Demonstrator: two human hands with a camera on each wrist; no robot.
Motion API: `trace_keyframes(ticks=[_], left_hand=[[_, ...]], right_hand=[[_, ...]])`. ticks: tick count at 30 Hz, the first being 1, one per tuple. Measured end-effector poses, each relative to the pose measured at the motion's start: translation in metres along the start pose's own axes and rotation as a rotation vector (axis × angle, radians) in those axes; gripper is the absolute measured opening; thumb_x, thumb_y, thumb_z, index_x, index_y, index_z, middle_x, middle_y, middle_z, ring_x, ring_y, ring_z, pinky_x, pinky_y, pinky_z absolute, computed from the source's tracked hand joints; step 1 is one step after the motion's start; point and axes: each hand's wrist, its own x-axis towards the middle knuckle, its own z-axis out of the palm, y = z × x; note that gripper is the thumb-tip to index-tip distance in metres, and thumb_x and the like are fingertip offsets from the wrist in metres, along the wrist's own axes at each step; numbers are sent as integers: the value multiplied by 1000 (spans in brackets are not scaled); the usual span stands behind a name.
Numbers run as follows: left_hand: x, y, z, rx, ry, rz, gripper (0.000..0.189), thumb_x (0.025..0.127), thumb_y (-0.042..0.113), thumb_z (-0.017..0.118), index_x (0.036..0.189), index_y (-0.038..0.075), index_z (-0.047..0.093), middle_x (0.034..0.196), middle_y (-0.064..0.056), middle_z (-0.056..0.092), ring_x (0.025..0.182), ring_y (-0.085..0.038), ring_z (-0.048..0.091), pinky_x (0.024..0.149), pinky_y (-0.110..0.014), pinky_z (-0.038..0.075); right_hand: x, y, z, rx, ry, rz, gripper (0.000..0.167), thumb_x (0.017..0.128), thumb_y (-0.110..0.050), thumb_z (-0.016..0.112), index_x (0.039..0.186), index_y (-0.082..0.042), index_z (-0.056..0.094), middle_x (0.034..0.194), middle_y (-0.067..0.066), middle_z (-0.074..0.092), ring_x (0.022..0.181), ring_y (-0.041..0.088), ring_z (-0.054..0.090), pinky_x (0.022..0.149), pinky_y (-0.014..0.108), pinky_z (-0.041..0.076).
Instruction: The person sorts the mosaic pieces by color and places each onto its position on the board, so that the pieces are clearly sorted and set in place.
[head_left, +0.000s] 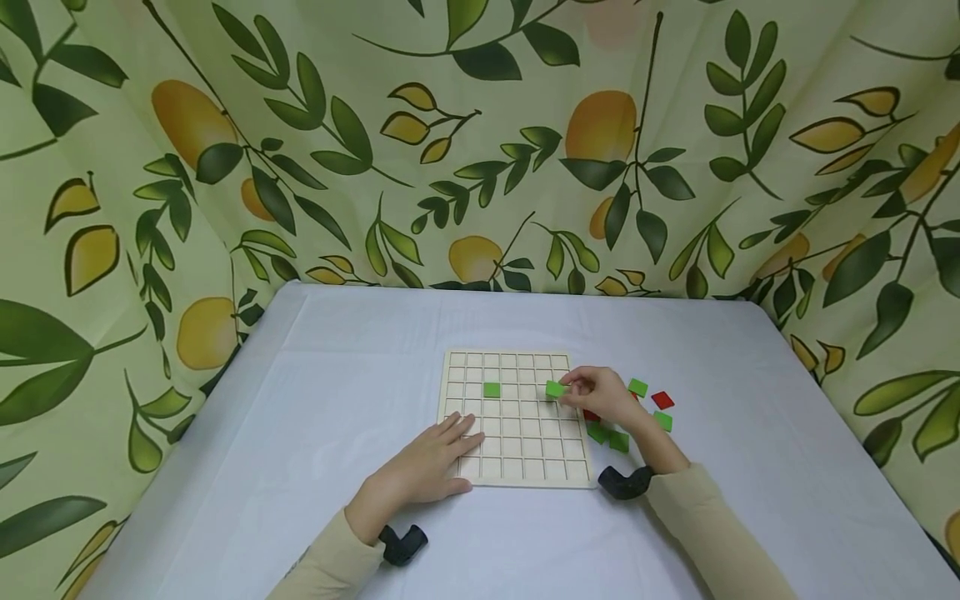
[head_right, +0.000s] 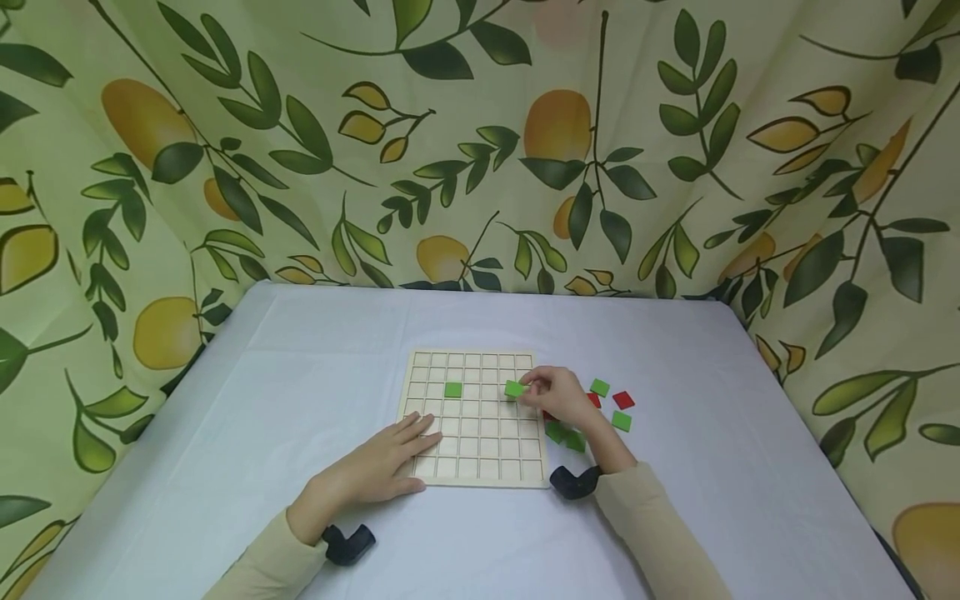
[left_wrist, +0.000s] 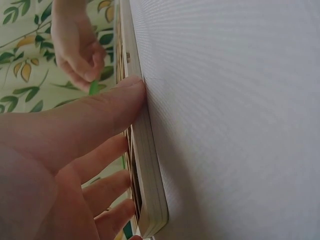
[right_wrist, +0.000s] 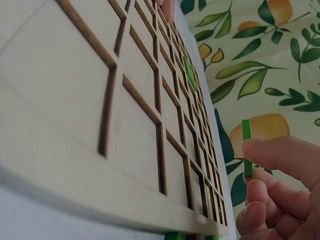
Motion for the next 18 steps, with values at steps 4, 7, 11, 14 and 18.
trace_keyframes(ticks=[4,7,11,14,18], left_hand=[[0,0,1,0,0,-2,64,91,33,64,147,12,41,160,-13,29,150,-36,23,121,-51,27],[1,-1,2,1,0,-3,65,91,33,64,147,13,40,160,-13,28,150,-35,23,121,-51,27],[1,-2,2,3,3,-1,65,90,33,64,147,13,40,160,-12,29,150,-35,23,121,-51,27],[0,-2,2,8,3,2,65,90,33,64,147,13,40,160,-12,29,150,-35,23,121,-50,28],[0,-3,2,12,1,2,65,91,34,64,147,13,41,160,-13,29,150,-35,23,121,-50,28]], right_hand=[[0,-2,3,17,-13,-14,28,82,-9,73,104,5,66,73,0,53,66,8,46,53,15,40],[0,-5,4,39,-22,-19,28,81,-7,73,104,7,66,73,0,53,64,7,46,52,15,40],[1,-9,9,69,-35,-22,28,80,-6,74,103,7,66,73,-1,53,64,7,47,52,15,41],[3,-11,13,78,-42,-28,27,80,-7,74,103,6,66,73,-1,53,65,7,47,54,14,41],[6,-15,18,92,-53,-30,28,81,-7,74,103,6,66,75,0,55,66,8,48,56,14,42]])
